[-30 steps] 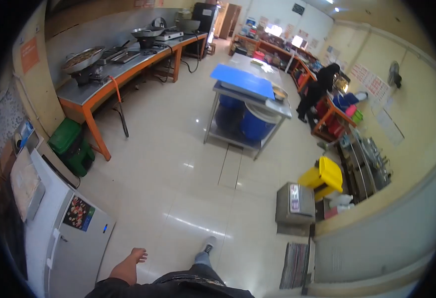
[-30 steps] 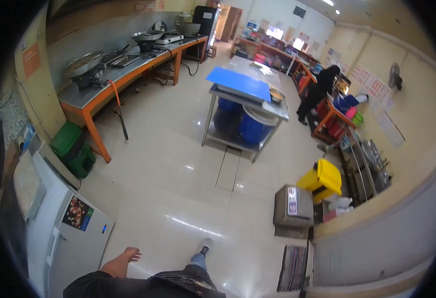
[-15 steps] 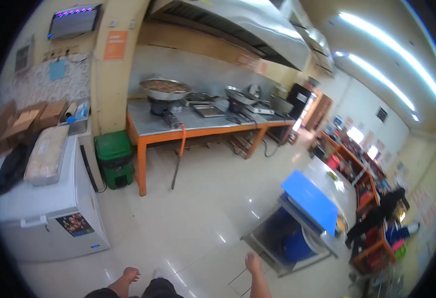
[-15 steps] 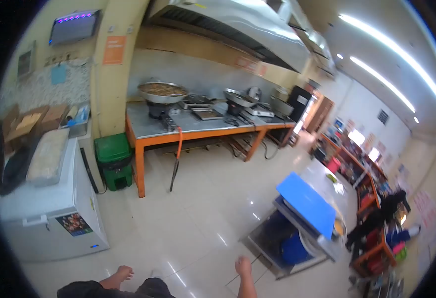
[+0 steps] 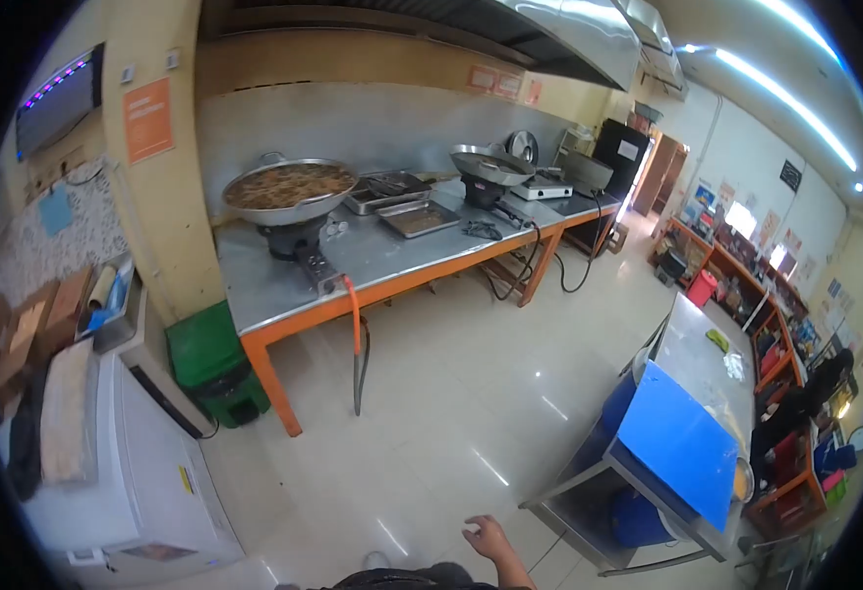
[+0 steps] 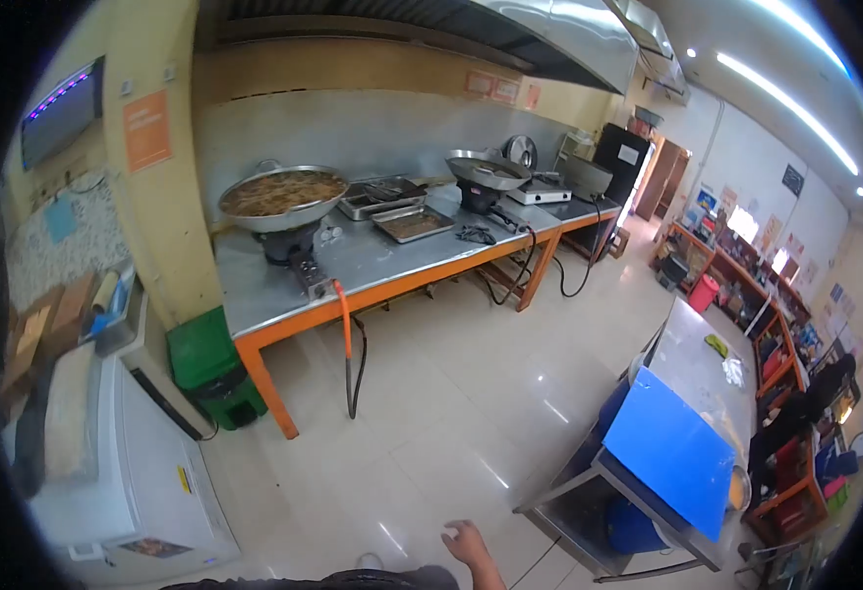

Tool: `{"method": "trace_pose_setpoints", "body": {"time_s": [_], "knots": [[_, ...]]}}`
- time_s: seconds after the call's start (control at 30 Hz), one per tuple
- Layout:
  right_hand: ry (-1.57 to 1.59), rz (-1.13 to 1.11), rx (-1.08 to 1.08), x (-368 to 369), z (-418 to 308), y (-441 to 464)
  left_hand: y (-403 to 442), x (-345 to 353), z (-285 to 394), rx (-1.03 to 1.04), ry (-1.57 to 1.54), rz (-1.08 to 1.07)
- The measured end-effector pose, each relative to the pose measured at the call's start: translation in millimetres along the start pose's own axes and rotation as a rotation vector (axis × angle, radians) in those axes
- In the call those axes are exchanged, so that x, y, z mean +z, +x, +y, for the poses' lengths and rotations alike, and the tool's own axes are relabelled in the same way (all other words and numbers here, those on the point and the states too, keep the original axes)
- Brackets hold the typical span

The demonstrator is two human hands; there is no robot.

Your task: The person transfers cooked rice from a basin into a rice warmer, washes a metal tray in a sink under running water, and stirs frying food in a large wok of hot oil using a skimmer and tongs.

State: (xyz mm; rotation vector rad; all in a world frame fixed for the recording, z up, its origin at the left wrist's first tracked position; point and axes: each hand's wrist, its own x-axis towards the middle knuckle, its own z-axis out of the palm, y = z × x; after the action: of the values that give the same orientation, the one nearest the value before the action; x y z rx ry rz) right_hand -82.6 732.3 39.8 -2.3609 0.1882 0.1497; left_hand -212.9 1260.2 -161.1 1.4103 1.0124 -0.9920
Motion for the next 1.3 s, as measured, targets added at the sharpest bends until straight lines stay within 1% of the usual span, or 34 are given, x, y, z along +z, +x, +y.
{"method": "trace_pose_setpoints", "body": {"time_s": [0.07,0.13,0.17,0.2,0.23,0.27,0.3,0.33,0.4,0.43,0.5,0.53,0.63,0.7,0.73,0.77,0.83,0.87,0.93,1.03,1.07,1.1,1.13,1.17,1.2,1.23,1.3], "knots": [[0.033,0.012,0.082,-17,23,19,42,23,96,0.101,0.044,0.002],[0.084,0.024,0.11,-35,47,57,77,53,192,0.165,0.149,0.074],[0.107,0.027,0.123,-42,57,77,75,74,249,0.186,0.214,0.125],[0.09,-0.005,0.124,-54,62,100,65,99,313,0.167,0.402,0.21],[0.07,-0.037,0.119,-71,64,131,103,109,355,0.217,0.311,0.201],[0.045,-0.07,0.108,-89,68,164,116,126,402,0.267,0.213,0.192],[-0.008,-0.098,0.064,-106,77,198,121,146,431,0.348,0.107,0.215],[-0.06,-0.126,0.012,-121,85,239,107,167,476,0.431,-0.004,0.243],[-0.172,-0.145,-0.129,-151,97,321,105,198,543,0.429,0.049,0.212],[-0.236,-0.14,-0.216,-169,98,361,108,210,550,0.411,0.075,0.195],[-0.116,-0.162,-0.175,-211,79,448,112,229,572,0.383,0.134,0.164],[-0.162,-0.159,-0.21,-228,74,490,115,236,589,0.379,0.168,0.142],[-0.39,-0.181,-0.298,-272,54,608,112,249,593,0.313,-0.082,0.181],[-0.394,-0.142,-0.311,-288,23,683,125,243,574,0.186,-0.214,0.195],[-0.39,-0.125,-0.31,-286,14,709,154,227,542,0.229,-0.439,0.044],[-0.358,-0.114,-0.29,-281,9,726,153,222,535,0.153,-0.43,0.067],[-0.279,-0.055,-0.278,-271,-19,787,152,224,545,0.032,-0.451,0.111],[-0.222,-0.114,-0.292,-262,-28,816,151,226,553,-0.011,-0.47,0.117],[-0.125,-0.259,-0.28,-254,-24,858,161,231,583,-0.018,-0.489,0.103],[-0.201,-0.413,-0.187,-270,3,928,181,240,661,0.066,-0.56,0.063],[-0.253,-0.461,-0.109,-296,-2,947,188,245,692,0.115,-0.593,0.046],[-0.304,-0.344,-0.158,-313,20,973,198,253,725,0.165,-0.623,0.037],[-0.094,-0.304,0.043,-339,31,1000,211,262,763,0.236,-0.634,0.028],[0.048,-0.074,0.144,-377,70,1065,225,278,815,0.334,-0.594,0.032],[0.127,0.086,0.173,-400,76,1096,246,284,841,0.559,-0.358,0.056],[0.243,0.205,0.262,-422,85,1135,278,287,857,0.78,-0.139,0.125],[0.319,0.363,0.273,-451,142,1235,296,349,911,0.735,-0.207,0.281]]}}
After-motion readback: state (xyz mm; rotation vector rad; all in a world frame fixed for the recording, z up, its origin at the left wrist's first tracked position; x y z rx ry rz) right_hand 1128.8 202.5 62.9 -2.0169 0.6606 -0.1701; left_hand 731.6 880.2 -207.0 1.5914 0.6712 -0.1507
